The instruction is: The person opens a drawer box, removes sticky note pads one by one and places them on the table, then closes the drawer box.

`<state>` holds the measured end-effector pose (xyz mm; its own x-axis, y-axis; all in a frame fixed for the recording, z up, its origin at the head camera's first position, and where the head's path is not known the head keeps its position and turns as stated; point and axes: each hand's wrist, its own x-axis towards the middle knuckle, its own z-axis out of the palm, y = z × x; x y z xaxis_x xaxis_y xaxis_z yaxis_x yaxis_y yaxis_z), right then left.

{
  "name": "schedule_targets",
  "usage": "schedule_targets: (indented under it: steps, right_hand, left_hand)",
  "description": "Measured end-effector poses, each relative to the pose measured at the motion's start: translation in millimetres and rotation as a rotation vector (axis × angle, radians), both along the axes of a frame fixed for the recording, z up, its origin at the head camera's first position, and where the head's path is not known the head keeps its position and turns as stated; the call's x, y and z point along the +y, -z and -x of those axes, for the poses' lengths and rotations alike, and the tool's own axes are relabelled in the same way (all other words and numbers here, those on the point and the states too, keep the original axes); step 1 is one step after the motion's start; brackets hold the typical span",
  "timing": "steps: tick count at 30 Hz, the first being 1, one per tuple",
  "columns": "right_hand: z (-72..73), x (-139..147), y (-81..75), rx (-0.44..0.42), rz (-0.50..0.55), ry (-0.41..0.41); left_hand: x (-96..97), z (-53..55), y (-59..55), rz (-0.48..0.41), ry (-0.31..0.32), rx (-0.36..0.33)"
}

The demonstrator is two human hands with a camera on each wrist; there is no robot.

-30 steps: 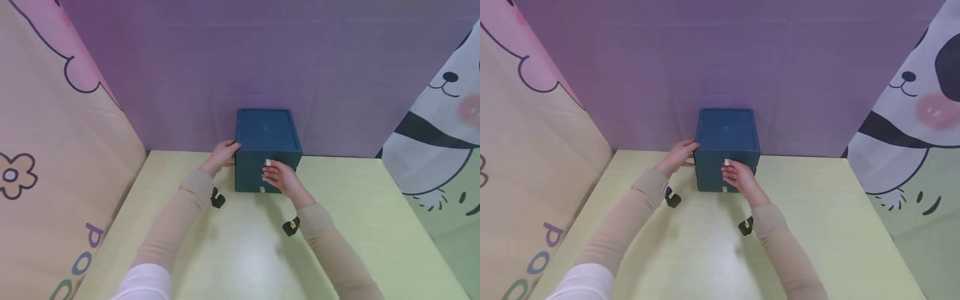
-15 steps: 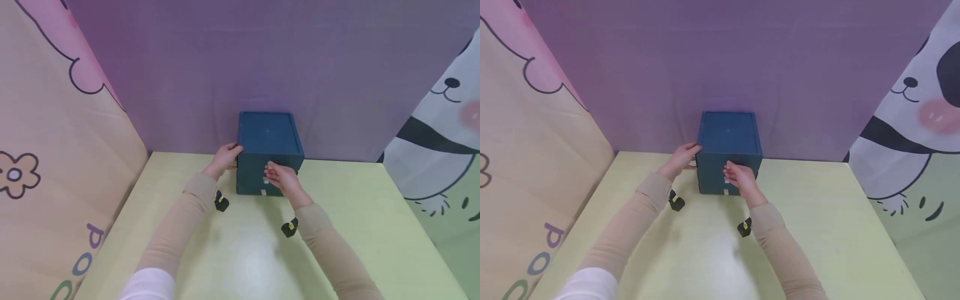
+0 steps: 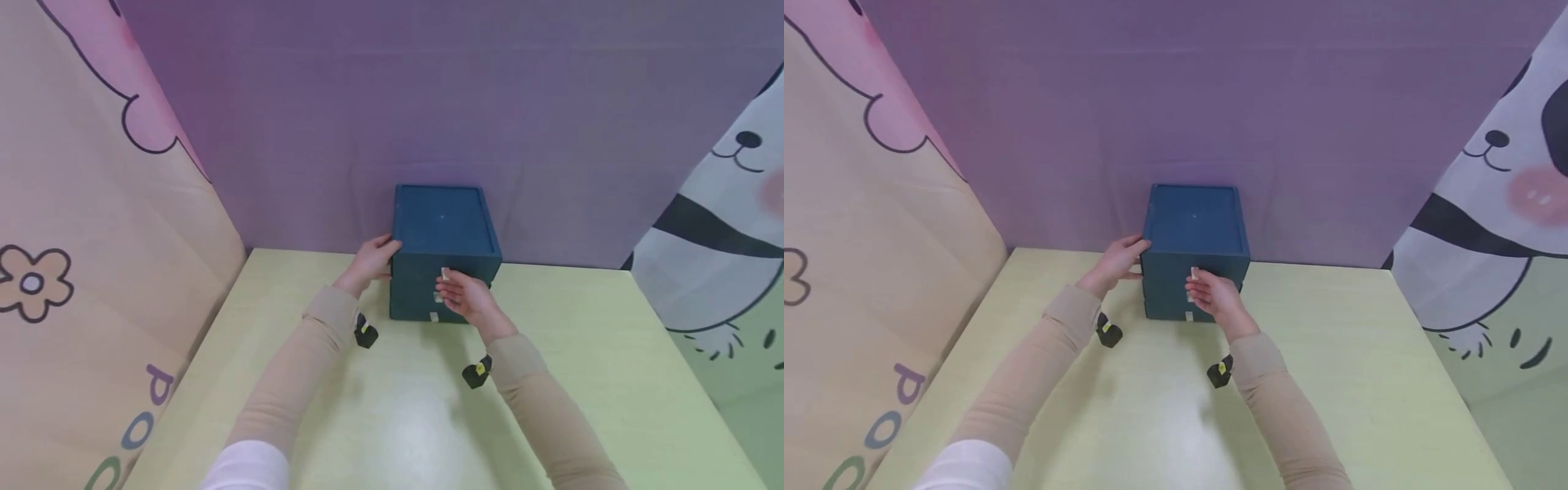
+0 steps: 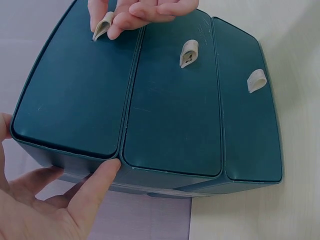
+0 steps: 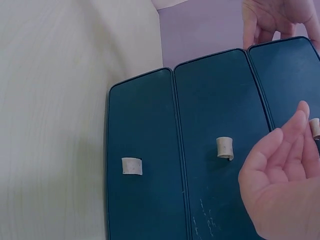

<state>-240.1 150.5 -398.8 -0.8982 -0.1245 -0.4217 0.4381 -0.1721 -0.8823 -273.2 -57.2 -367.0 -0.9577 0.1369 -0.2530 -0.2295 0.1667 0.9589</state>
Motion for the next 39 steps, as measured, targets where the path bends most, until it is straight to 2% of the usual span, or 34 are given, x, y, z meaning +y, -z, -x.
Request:
schedule_targets:
  steps: [3,9,12,26,39]
  right_hand:
    - [-0.4,-0.5,0.2,0.001,0.001,0.023]
    - [-2.3,-5.6,0.2,0.042,-0.111,0.072]
    - [-3.5,-7.4,0.0,0.054,-0.131,0.091]
    - [-5.3,-9.6,1.2,0.076,-0.107,0.129]
    - [-5.8,-6.4,3.4,0.095,-0.068,0.110]
  left_hand:
    - [0.6,-0.4,-0.9,0.002,0.001,0.003]
    - [0.0,-0.5,-0.6,-0.011,-0.002,0.003]
    - [-0.5,-0.2,0.0,-0.019,0.005,0.003]
    - [-1.9,0.6,0.4,-0.035,0.018,0.007]
    - [-0.3,1.9,2.4,-0.024,0.007,0.012]
